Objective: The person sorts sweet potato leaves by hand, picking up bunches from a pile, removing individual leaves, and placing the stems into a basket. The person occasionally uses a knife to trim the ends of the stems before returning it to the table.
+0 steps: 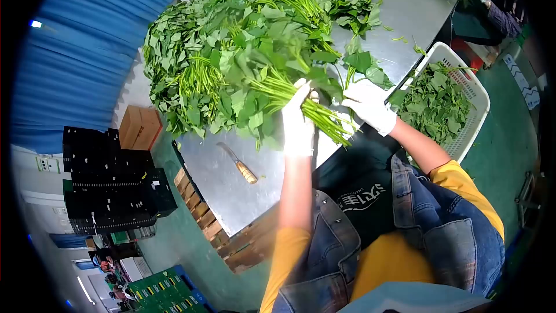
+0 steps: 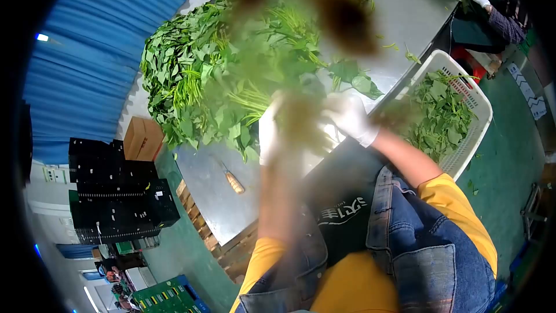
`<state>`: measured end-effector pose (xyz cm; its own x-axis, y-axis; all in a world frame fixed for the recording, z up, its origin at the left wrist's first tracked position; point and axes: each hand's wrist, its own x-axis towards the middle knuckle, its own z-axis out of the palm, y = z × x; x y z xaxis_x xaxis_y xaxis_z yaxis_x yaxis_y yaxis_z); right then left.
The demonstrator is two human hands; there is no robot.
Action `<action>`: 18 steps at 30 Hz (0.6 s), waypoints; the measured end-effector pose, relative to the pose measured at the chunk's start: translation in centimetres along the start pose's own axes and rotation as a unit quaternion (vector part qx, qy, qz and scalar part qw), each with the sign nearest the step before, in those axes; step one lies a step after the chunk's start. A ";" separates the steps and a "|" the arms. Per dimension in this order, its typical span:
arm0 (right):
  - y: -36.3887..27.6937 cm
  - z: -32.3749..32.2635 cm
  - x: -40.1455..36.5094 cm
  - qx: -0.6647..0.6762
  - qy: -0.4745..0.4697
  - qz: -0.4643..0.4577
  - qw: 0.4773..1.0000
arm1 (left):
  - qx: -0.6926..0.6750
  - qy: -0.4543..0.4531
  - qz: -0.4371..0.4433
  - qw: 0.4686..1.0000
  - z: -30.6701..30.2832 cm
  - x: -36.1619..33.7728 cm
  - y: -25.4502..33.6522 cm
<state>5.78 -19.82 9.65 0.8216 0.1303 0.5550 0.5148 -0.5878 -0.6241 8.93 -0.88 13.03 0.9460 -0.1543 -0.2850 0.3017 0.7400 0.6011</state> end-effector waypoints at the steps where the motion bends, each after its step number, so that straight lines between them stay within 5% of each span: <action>1: -0.2 0.0 0.1 -0.037 0.000 -0.041 0.998 | 0.030 -0.013 0.005 0.999 -0.3 0.3 -0.1; 6: -1.2 -0.3 0.6 -0.139 0.013 -0.075 0.987 | 0.090 -0.019 0.023 0.995 0.1 -0.2 -0.1; 9: -1.3 -0.1 0.5 -0.184 -0.005 -0.082 0.980 | 0.257 0.013 0.100 0.961 -0.8 -0.2 -0.3; 11: -1.5 0.0 0.7 -0.221 -0.036 -0.069 0.972 | 0.188 0.032 0.082 0.978 -1.4 0.1 -0.6; 13: -1.9 -0.6 0.8 -0.150 -0.099 -0.043 0.983 | 0.117 0.049 0.065 0.990 -1.6 0.2 -0.6; 15: -2.2 -0.4 1.6 0.135 -0.160 0.074 0.975 | 0.169 0.024 0.104 0.980 -1.3 -0.1 -0.6; 16: -2.1 0.4 1.6 0.319 -0.143 0.155 0.924 | 0.170 0.023 0.102 0.980 -1.3 -0.2 -0.7; 18: -1.7 1.2 2.2 0.312 -0.139 0.172 0.924 | 0.205 0.034 0.135 0.969 -1.3 -0.1 -1.1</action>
<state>7.03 -17.59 11.27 0.9495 0.2728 0.1549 0.1801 -0.0695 -0.9812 8.32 -0.78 11.44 0.9912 0.0626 -0.1167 0.0796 0.4225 0.9029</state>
